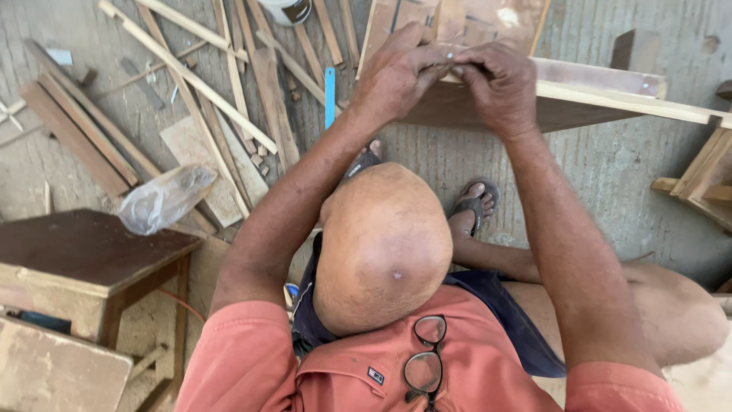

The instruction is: The person sits on the floor of a woodworking workshop and assembles a small wooden drawer. They fit thin wooden strips along the edges of a plywood drawer box, hammer nails to secure the strips, press the joints together by hand, and reposition the drawer to work on different sides.

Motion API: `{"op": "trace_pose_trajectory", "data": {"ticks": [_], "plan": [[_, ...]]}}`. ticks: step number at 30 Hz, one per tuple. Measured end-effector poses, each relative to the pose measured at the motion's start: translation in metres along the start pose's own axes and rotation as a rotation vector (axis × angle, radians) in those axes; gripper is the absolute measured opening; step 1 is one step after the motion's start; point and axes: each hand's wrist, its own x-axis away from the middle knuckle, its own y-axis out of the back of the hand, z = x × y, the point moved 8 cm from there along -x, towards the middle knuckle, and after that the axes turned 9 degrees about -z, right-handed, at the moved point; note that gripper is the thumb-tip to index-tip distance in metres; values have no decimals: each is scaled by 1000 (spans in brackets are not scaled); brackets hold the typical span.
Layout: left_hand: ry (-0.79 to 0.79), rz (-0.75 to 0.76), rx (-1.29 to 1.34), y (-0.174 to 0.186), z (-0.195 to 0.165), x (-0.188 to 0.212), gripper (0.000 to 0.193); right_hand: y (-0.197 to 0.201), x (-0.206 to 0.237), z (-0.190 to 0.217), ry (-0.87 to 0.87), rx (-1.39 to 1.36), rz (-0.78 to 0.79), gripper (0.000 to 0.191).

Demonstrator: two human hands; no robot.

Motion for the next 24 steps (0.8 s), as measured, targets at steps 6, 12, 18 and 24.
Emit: {"op": "trace_pose_trajectory", "data": {"ticks": [6, 12, 18, 24], "plan": [[119, 49, 137, -7, 26, 5, 28, 3, 4, 18, 261, 98, 49, 19], [573, -69, 75, 49, 141, 82, 39, -4, 9, 4, 128, -79, 87, 16], [849, -2, -234, 48, 192, 277, 25, -2, 11, -7, 68, -57, 110, 13], [843, 380, -409, 3, 171, 380, 21, -12, 16, -21, -218, -209, 117, 11]]}}
